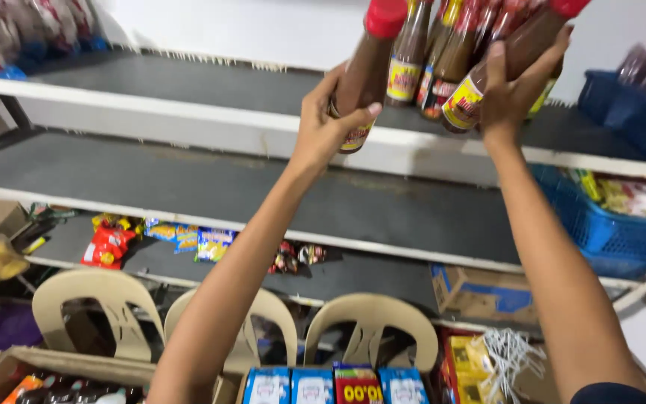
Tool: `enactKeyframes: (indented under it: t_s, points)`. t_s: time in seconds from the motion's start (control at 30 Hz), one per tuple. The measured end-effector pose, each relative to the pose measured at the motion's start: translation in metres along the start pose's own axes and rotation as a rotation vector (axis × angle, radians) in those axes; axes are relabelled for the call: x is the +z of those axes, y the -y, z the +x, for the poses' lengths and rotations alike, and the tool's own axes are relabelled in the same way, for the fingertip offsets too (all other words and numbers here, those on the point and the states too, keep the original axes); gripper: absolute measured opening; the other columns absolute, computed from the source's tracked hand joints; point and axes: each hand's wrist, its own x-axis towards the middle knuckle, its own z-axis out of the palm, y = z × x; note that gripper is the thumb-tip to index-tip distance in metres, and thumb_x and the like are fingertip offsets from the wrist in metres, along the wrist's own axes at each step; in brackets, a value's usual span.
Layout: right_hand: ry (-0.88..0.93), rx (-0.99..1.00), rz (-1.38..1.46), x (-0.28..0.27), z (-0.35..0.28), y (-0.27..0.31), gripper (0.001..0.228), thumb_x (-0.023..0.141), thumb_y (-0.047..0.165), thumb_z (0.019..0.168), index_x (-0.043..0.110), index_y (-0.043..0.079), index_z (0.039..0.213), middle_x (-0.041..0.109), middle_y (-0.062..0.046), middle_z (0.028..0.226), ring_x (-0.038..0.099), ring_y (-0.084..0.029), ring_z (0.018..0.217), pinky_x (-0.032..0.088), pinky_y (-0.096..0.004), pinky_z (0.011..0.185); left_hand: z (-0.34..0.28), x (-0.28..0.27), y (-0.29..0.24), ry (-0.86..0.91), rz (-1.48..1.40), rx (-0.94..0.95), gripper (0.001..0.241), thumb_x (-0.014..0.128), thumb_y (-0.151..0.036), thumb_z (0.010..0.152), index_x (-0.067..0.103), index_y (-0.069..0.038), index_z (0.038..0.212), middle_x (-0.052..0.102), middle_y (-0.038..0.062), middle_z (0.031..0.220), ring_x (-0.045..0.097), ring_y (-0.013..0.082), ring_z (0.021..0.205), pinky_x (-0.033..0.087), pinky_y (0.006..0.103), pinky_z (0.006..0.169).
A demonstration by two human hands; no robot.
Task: The recorder is stocking grocery shelves with bottles of sauce and bags of salt.
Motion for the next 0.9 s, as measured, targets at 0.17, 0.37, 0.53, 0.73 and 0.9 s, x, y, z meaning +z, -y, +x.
enactKeyframes:
  t_s: [0.17, 0.37, 0.53, 0.73, 0.9]
  points:
    - [0.083, 0.021, -0.138, 0.031, 0.000, -0.028, 0.082, 0.076, 0.031, 0.106, 0.027, -0.003, 0.161, 0.037, -0.026, 0.162, 0.037, -0.037, 0.153, 0.027, -0.046, 0.130, 0.028, 0.001, 0.023, -0.005, -0.114, -0.034, 0.068, 0.084, -0.005, 0.084, 0.054, -0.001, 0.144, 0.069, 0.008, 0.124, 0.065, 0.0166, 0.114, 0.052, 0.0337, 0.102]
    - [0.217, 0.175, -0.126, 0.038, 0.004, -0.009, 0.071, 0.078, 0.027, 0.096, 0.042, -0.004, 0.149, 0.057, -0.024, 0.135, 0.059, -0.035, 0.126, 0.046, -0.043, 0.111, 0.064, 0.012, 0.055, -0.037, -0.147, -0.103, 0.066, 0.082, -0.006, 0.084, 0.053, -0.002, 0.143, 0.069, 0.010, 0.124, 0.066, 0.0171, 0.112, 0.054, 0.0347, 0.098]
    - [0.226, 0.209, -0.061, 0.039, -0.024, -0.037, 0.061, 0.075, 0.020, 0.093, 0.049, -0.002, 0.144, 0.066, -0.018, 0.129, 0.069, -0.035, 0.118, 0.052, -0.042, 0.104, 0.091, 0.027, 0.092, -0.060, -0.166, -0.191, 0.060, 0.080, -0.010, 0.085, 0.055, -0.002, 0.139, 0.071, 0.012, 0.116, 0.069, 0.0182, 0.103, 0.058, 0.0356, 0.089]
    - [0.200, 0.092, -0.355, 0.037, -0.034, -0.018, 0.063, 0.078, 0.021, 0.097, 0.044, -0.004, 0.145, 0.057, -0.024, 0.130, 0.056, -0.044, 0.120, 0.043, -0.052, 0.103, 0.118, 0.045, 0.147, -0.029, -0.067, -0.211, 0.051, 0.082, -0.013, 0.084, 0.061, 0.002, 0.128, 0.075, 0.014, 0.108, 0.073, 0.0190, 0.094, 0.060, 0.0347, 0.083]
    - [0.112, 0.015, -0.267, 0.032, -0.035, -0.003, 0.058, 0.072, 0.016, 0.101, 0.041, -0.002, 0.147, 0.046, -0.021, 0.130, 0.050, -0.036, 0.122, 0.041, -0.048, 0.110, 0.130, 0.055, 0.187, -0.031, 0.082, -0.296, 0.044, 0.085, -0.019, 0.080, 0.069, 0.005, 0.112, 0.077, 0.015, 0.097, 0.073, 0.0186, 0.083, 0.059, 0.0335, 0.075]
